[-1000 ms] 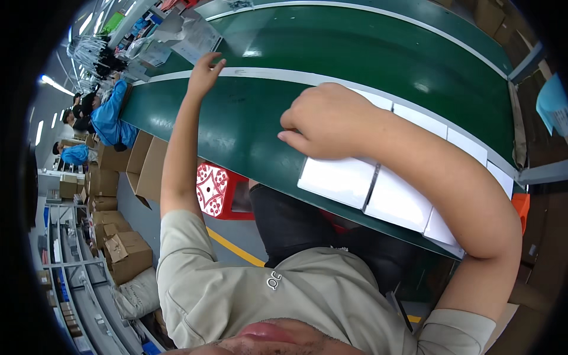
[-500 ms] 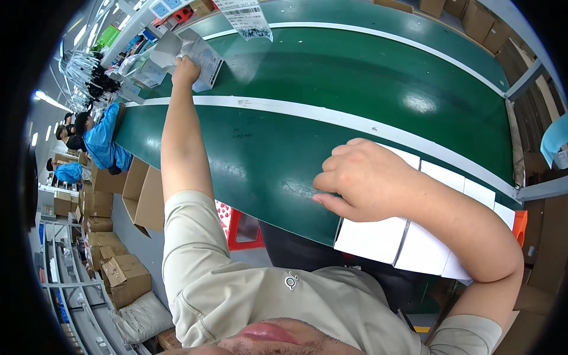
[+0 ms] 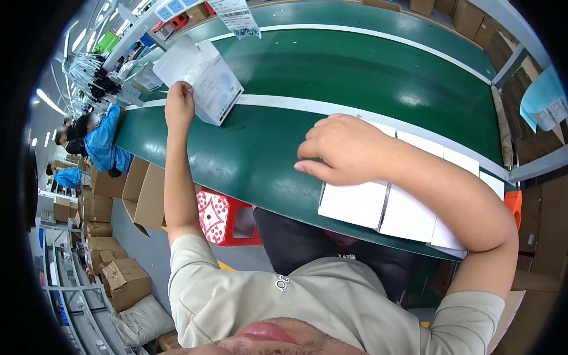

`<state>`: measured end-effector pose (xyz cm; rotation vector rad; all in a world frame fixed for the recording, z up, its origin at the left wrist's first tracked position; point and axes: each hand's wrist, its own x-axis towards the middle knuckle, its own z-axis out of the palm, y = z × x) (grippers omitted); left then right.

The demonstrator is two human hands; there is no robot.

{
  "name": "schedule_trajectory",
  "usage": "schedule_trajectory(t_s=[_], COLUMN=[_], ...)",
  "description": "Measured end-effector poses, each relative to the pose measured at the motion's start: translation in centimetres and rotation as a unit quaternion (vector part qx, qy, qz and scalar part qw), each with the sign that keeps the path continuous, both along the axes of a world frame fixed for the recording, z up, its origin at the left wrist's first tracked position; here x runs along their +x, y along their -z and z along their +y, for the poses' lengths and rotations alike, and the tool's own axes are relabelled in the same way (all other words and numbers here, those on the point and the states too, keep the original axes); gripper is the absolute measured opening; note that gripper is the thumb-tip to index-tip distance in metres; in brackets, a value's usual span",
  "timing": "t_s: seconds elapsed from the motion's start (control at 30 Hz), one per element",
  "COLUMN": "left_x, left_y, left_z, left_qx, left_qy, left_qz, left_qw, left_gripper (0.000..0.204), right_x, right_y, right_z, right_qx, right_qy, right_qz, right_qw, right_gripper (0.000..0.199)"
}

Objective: Packaging electronics boxes and small components into larger shipping cartons on a production line.

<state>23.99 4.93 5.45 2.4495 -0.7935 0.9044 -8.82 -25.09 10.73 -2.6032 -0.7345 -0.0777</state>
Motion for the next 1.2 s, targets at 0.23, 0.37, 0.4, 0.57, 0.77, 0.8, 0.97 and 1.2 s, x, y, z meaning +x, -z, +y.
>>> schedule_trajectory(t_s=[0.23,0.37,0.4,0.57,0.77,0.8,0.97,1.2], left_x=[-23.8,-26.9,-27.2,-24.8,-21.9,-21.4,-20.1,-21.7], left_y=[-0.6,0.8,0.8,0.8,0.8,0.5,-1.1,-0.3], left_z=[2.1,2.8,3.0,0.7,-1.4,-1.6,-2.2,-2.8], left_qx=[-0.073,-0.035,-0.008,-0.099,-0.031,-0.028,-0.046,-0.176], left_qy=[0.167,0.199,0.182,0.198,0.246,0.234,0.229,0.162], left_qz=[0.070,-0.001,-0.066,-0.159,-0.043,-0.043,0.089,0.101], left_qw=[0.981,0.979,0.981,0.962,0.968,0.971,0.968,0.966], left_gripper=[0.014,0.020,0.021,0.025,0.041,0.041,0.046,0.049], right_x=[-0.6,0.1,0.1,3.5,5.2,4.9,5.7,6.6], right_y=[0.4,-0.8,-1.0,-0.1,-0.7,-1.0,0.4,1.0], right_z=[0.0,1.9,2.5,3.6,4.1,4.4,3.0,3.0], right_qx=[-0.013,-0.081,-0.101,-0.072,-0.031,-0.048,0.113,0.145], right_qy=[0.036,0.084,0.082,0.064,0.111,0.127,0.143,0.260], right_qz=[-0.142,-0.165,-0.172,-0.193,-0.071,-0.059,0.033,0.045], right_qw=[0.989,0.979,0.976,0.976,0.991,0.989,0.983,0.954], right_gripper=[0.034,0.044,0.046,0.045,0.040,0.039,0.036,0.040])
